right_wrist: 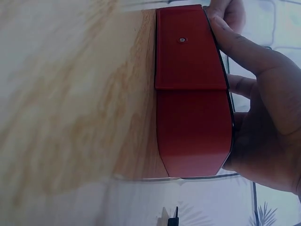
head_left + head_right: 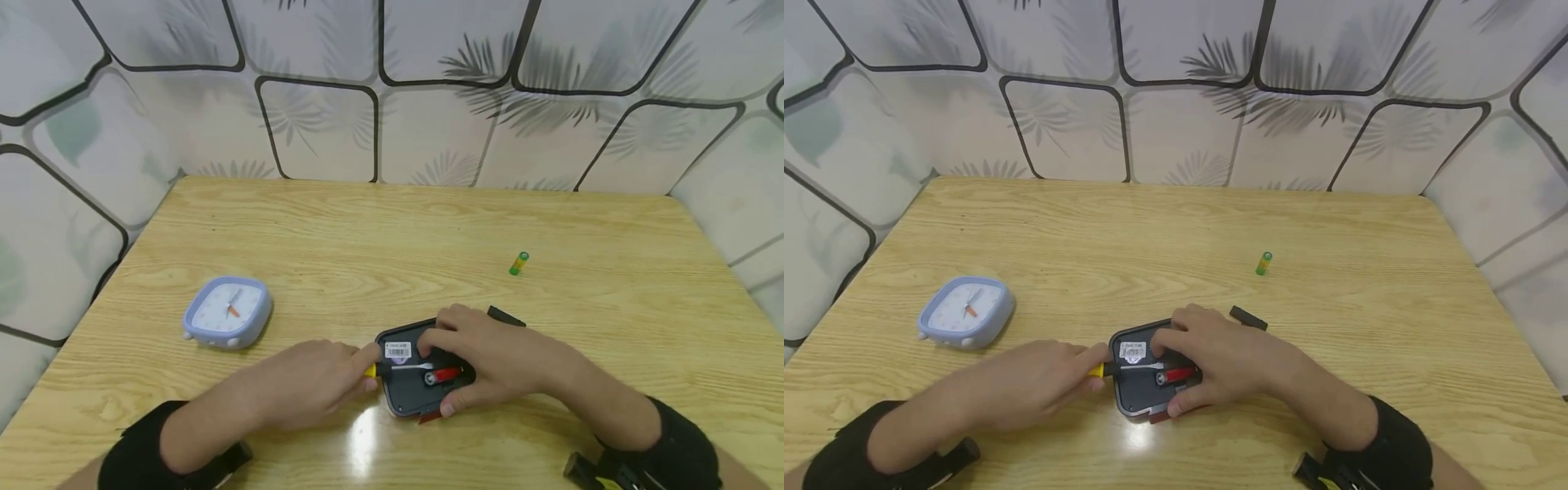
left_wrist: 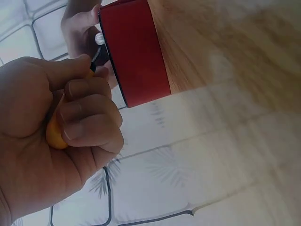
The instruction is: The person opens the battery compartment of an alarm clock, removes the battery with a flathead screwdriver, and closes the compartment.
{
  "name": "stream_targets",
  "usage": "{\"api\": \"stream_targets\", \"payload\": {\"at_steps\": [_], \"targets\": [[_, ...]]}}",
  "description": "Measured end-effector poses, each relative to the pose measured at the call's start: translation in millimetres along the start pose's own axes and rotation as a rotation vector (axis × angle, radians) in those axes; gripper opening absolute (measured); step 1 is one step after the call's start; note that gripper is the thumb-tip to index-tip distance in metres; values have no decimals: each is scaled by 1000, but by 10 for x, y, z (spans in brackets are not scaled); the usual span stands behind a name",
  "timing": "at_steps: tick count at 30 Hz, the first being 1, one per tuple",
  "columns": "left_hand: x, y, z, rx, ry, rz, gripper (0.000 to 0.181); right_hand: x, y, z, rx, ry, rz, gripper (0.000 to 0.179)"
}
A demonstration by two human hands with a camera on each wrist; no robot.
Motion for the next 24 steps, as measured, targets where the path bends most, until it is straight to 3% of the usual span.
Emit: {"api": "stream_targets", "payload": {"at_steps": [9,13,18,21,24], "targets": [[27,-56,-99,10,1,-47,16,-19,2,8,-3,6,-6,60],[62,-78,-182,-67,16,-108,17,-19,-4,8,-18,-3,-9,61],[138,-86,-234,-201,143,-209,17,-17,-6,14,-25,-24,-10,61],[201,-75,-214,-204,140,-247,16,-11,-7,16,-21,-30,-7,61],[263,-48,-178,-192,86,-247,15,-1,-3,18,-26,-36,-3,60]]}}
Point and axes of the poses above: each hand's wrist, its own y-axis towards the middle knuckle, its own z-axis out of the palm, x = y × z, the point moved 4 cm from there along y, towards the middle knuckle, and after that the axes turned 4 degrees about -x, right-handed, at the moved point
